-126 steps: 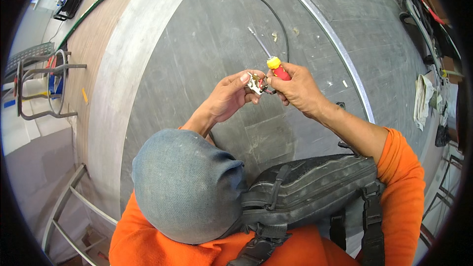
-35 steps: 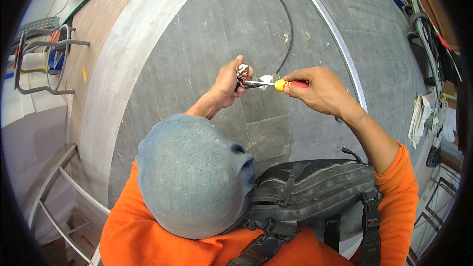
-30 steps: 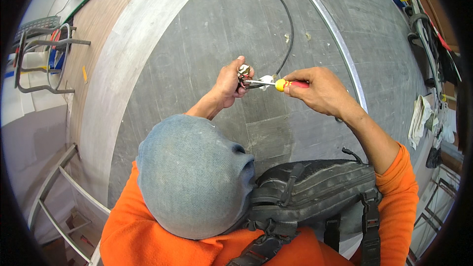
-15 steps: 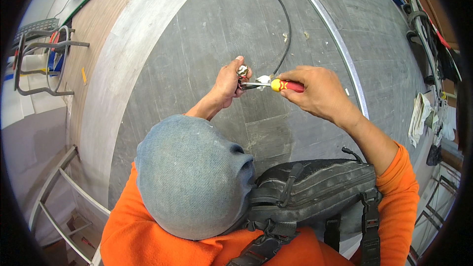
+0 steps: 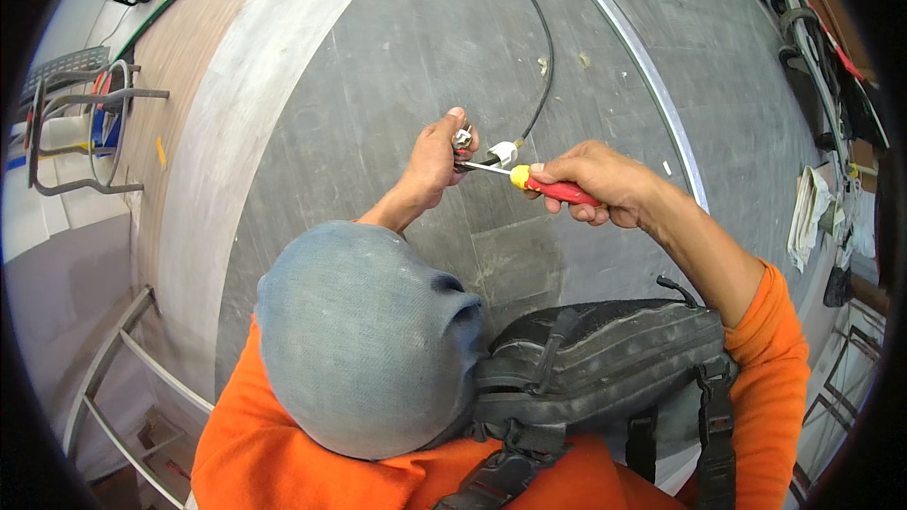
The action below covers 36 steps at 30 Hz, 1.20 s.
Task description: The person sits on the floor and repairs an electrical cord by stripping the outer sheath, twisting the internal wires, and securing them with a screwdriver. They use pliers and a utility knife to prepare the wires and then tighten the connections.
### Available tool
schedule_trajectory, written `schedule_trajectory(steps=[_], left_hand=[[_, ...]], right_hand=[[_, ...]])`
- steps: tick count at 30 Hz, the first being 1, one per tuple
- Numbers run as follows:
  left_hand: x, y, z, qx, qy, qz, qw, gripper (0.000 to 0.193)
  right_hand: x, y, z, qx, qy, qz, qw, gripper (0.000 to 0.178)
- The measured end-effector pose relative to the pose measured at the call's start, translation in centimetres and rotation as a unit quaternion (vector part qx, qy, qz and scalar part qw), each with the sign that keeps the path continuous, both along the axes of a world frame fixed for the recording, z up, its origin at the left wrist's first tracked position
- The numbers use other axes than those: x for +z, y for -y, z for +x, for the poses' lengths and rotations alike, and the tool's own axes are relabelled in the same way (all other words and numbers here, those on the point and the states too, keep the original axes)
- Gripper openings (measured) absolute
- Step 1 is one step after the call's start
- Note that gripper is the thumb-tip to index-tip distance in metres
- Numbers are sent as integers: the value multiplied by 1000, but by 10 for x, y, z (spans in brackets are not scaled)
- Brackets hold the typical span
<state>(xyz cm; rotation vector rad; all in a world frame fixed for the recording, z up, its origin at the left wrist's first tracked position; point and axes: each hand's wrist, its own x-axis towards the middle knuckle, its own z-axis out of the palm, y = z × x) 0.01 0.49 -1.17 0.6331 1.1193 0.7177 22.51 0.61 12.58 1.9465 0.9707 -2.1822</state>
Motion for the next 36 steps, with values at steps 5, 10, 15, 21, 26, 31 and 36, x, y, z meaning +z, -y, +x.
schedule_trajectory(steps=[5, 10, 15, 21, 26, 31, 36], left_hand=[[-2, 0, 2, 19, 27, -29, 999, 52], [-12, -3, -1, 40, 54, -46, 997, 50], [-15, 0, 5, 68, 23, 9, 997, 47], [0, -6, 5, 97, 94, -67, 989, 47], [-3, 3, 8, 85, 87, -126, 985, 47], [-7, 2, 6, 93, 167, -152, 970, 48], [-10, 2, 0, 120, 180, -184, 959, 49]], right_hand=[[-19, 18, -7, 199, 122, 323, 917, 29], [-13, 26, -11, 339, 176, 591, 710, 32], [-11, -4, 5, -37, -39, 338, 940, 33], [0, -13, 2, 19, 135, 445, 885, 27], [4, -22, -10, 90, 121, 551, 821, 25], [-7, -23, -8, -16, 74, 532, 844, 25], [11, -26, -5, 124, 154, 446, 873, 31]])
